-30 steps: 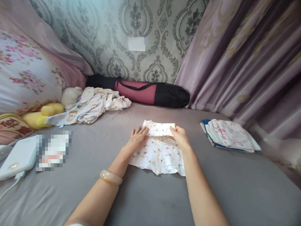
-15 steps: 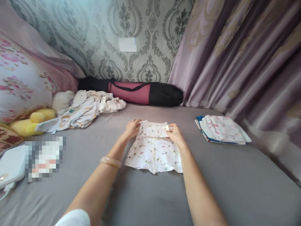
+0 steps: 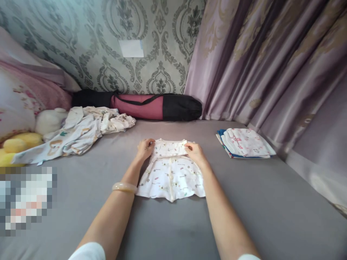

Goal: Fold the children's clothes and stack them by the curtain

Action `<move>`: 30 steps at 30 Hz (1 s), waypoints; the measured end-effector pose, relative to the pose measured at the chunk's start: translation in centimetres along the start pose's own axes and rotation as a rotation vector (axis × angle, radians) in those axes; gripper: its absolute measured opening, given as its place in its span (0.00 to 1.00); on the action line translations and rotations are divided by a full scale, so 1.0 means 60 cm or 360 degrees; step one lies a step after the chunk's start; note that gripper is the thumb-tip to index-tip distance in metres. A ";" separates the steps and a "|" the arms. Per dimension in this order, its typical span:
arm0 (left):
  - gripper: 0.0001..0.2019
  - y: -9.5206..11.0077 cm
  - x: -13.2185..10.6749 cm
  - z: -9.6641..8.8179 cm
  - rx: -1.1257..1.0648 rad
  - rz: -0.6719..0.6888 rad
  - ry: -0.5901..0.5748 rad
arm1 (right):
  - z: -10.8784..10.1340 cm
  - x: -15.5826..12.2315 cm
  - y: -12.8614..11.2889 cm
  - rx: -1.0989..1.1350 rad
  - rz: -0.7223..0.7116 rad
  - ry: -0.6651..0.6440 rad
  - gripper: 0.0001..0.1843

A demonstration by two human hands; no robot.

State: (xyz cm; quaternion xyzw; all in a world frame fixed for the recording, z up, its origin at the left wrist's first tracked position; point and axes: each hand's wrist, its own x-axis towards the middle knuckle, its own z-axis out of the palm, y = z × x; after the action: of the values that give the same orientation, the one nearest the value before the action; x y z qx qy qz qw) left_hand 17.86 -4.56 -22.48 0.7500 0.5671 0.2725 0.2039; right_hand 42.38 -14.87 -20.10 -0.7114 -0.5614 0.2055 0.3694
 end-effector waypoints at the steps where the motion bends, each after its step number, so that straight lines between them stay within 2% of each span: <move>1: 0.13 -0.001 0.002 0.001 -0.0011 -0.0012 0.0006 | 0.000 -0.001 -0.003 -0.0044 -0.0012 0.0004 0.14; 12: 0.19 -0.003 0.004 0.003 -0.0083 -0.0061 0.0001 | 0.013 -0.013 -0.005 -0.0435 -0.0067 -0.0046 0.18; 17: 0.20 -0.001 0.007 0.004 -0.0007 0.0043 -0.0009 | 0.012 -0.011 -0.004 -0.0501 -0.0097 -0.0096 0.19; 22: 0.22 0.014 -0.002 -0.004 0.0063 0.0192 -0.0162 | 0.015 -0.011 0.000 -0.0505 -0.0114 -0.0085 0.19; 25: 0.22 0.014 -0.004 -0.008 0.0111 0.0247 -0.0116 | 0.018 -0.011 0.001 -0.0519 -0.0115 -0.0044 0.19; 30: 0.22 -0.002 0.002 -0.002 0.0087 0.0150 -0.0022 | 0.021 -0.011 0.006 -0.0544 -0.0119 -0.0005 0.20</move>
State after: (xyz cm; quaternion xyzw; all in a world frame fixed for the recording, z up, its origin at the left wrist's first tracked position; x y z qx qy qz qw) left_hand 17.75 -4.40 -22.42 0.7830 0.5370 0.2610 0.1741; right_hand 41.53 -15.19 -21.29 -0.7421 -0.6149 0.0944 0.2496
